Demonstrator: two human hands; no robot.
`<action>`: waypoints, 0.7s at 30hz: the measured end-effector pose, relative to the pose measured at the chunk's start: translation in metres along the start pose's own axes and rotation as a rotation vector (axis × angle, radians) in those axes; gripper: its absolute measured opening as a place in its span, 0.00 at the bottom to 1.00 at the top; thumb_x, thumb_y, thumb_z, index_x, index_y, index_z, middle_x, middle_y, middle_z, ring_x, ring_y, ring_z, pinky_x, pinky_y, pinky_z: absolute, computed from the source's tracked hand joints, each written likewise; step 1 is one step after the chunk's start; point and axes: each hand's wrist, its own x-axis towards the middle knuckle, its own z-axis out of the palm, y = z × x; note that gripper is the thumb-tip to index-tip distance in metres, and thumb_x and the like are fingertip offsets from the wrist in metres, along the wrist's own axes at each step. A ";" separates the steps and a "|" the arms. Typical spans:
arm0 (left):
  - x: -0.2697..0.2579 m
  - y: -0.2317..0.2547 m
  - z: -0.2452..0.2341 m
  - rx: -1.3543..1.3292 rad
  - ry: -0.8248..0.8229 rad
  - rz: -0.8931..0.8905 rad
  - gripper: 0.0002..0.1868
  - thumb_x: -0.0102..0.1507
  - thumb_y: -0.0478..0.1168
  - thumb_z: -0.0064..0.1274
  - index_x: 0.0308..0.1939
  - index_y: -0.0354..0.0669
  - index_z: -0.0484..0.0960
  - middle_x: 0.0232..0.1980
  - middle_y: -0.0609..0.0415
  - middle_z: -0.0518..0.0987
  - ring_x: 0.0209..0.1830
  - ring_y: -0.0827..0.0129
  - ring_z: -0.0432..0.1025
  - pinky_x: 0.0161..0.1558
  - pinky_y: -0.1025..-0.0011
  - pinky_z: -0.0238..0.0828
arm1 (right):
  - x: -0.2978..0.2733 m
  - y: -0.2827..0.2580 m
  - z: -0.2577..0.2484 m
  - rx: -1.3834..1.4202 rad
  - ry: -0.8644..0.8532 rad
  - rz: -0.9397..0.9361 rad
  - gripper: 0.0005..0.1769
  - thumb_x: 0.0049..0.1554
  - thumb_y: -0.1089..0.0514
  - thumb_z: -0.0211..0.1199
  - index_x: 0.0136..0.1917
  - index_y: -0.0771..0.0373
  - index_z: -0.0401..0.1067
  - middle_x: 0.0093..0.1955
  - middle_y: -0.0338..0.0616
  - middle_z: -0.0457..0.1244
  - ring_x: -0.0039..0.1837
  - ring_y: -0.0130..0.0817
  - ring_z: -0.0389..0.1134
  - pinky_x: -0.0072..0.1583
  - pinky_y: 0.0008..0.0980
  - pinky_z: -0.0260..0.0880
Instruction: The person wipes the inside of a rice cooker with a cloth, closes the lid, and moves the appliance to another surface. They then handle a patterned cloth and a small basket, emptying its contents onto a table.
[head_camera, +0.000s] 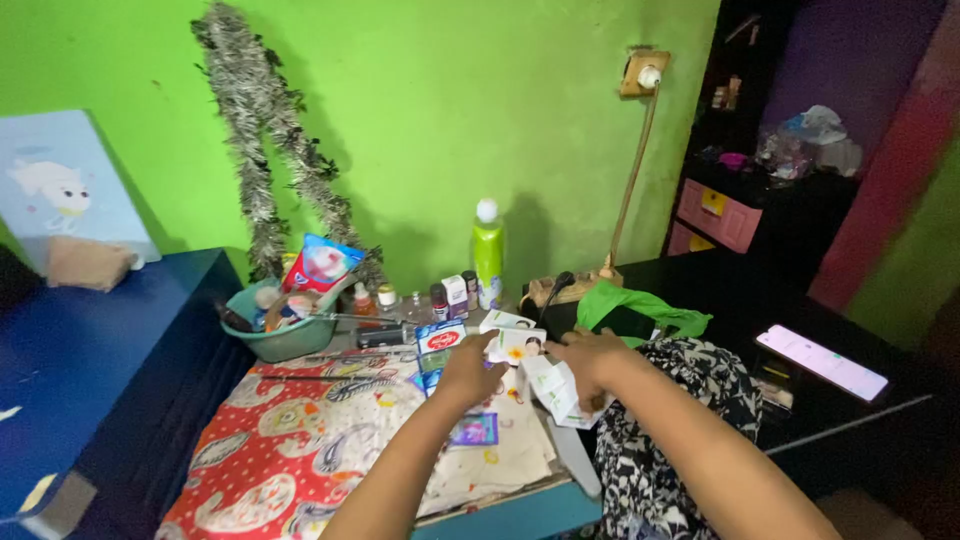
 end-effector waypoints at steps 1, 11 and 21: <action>0.005 0.006 -0.001 0.000 -0.004 -0.001 0.34 0.60 0.45 0.62 0.71 0.52 0.74 0.65 0.41 0.76 0.66 0.45 0.72 0.64 0.53 0.72 | 0.003 -0.001 0.000 0.003 -0.003 0.000 0.75 0.33 0.40 0.81 0.85 0.41 0.40 0.84 0.40 0.48 0.85 0.47 0.42 0.75 0.62 0.48; 0.088 0.025 0.010 0.320 -0.262 -0.142 0.52 0.54 0.62 0.63 0.78 0.63 0.58 0.74 0.48 0.67 0.73 0.48 0.62 0.65 0.57 0.64 | -0.031 -0.011 -0.048 0.127 -0.206 -0.146 0.73 0.41 0.51 0.75 0.86 0.45 0.28 0.78 0.47 0.47 0.76 0.44 0.50 0.71 0.38 0.58; 0.114 0.064 -0.012 0.408 -0.646 -0.303 0.60 0.48 0.65 0.61 0.82 0.68 0.49 0.84 0.51 0.48 0.84 0.54 0.45 0.77 0.59 0.51 | -0.030 -0.001 -0.056 0.182 -0.205 -0.257 0.66 0.39 0.51 0.75 0.82 0.59 0.40 0.80 0.50 0.48 0.76 0.48 0.53 0.69 0.42 0.62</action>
